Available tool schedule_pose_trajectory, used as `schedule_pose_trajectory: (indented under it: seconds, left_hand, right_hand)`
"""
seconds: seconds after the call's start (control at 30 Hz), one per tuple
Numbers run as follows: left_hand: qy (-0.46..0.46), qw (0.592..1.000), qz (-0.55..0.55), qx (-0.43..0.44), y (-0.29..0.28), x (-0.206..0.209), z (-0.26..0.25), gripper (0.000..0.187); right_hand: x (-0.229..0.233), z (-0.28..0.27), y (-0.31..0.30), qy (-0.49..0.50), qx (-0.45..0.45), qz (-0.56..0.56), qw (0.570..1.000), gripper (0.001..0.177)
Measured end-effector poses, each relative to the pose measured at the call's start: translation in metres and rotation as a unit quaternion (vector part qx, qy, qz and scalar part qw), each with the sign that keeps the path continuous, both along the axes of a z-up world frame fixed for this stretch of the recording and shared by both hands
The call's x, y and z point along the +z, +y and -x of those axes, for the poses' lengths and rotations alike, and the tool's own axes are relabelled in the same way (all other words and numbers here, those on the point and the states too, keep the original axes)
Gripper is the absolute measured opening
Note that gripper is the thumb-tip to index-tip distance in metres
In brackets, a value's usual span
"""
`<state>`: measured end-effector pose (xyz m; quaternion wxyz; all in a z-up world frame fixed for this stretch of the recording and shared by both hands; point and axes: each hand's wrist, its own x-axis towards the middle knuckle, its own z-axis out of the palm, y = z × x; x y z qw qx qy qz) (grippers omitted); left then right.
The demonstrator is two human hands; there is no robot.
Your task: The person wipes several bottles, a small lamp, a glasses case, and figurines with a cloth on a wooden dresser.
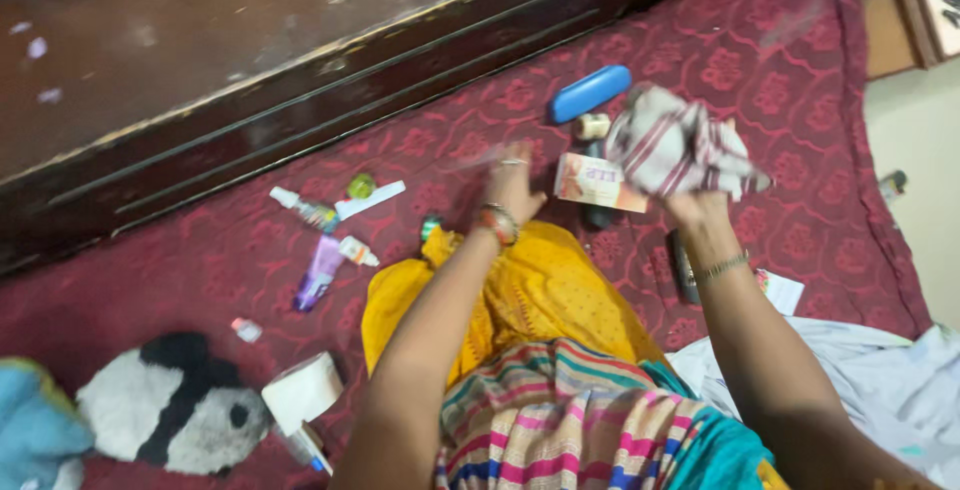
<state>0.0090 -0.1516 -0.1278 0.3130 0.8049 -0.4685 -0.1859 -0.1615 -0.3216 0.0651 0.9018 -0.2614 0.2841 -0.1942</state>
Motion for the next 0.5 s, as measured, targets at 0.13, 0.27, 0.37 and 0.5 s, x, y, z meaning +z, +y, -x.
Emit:
schedule_pose_trajectory:
  seconds: [0.13,0.27,0.37,0.5]
  left_hand:
    - [-0.085,0.976,-0.120,-0.162,-0.061,-0.009,0.044,0.120]
    - [-0.111,0.983,-0.084,-0.120,-0.082,-0.057,0.057,0.107]
    - [-0.095,0.942,-0.226,-0.228,-0.059,-0.056,0.043,0.079]
    - [0.069,0.983,-0.003,-0.171,-0.027,-0.053,0.052,0.040]
  right_hand:
    - [-0.025,0.068,-0.016,0.082,-0.042,0.047,0.995,0.036]
    - [-0.053,0.110,-0.044,0.155,-0.077,0.121,0.978,0.034]
    - [-0.077,0.110,-0.043,0.243,-0.120,0.307,0.912,0.033]
    - [-0.087,0.058,0.027,0.145,0.026,0.697,0.702,0.030]
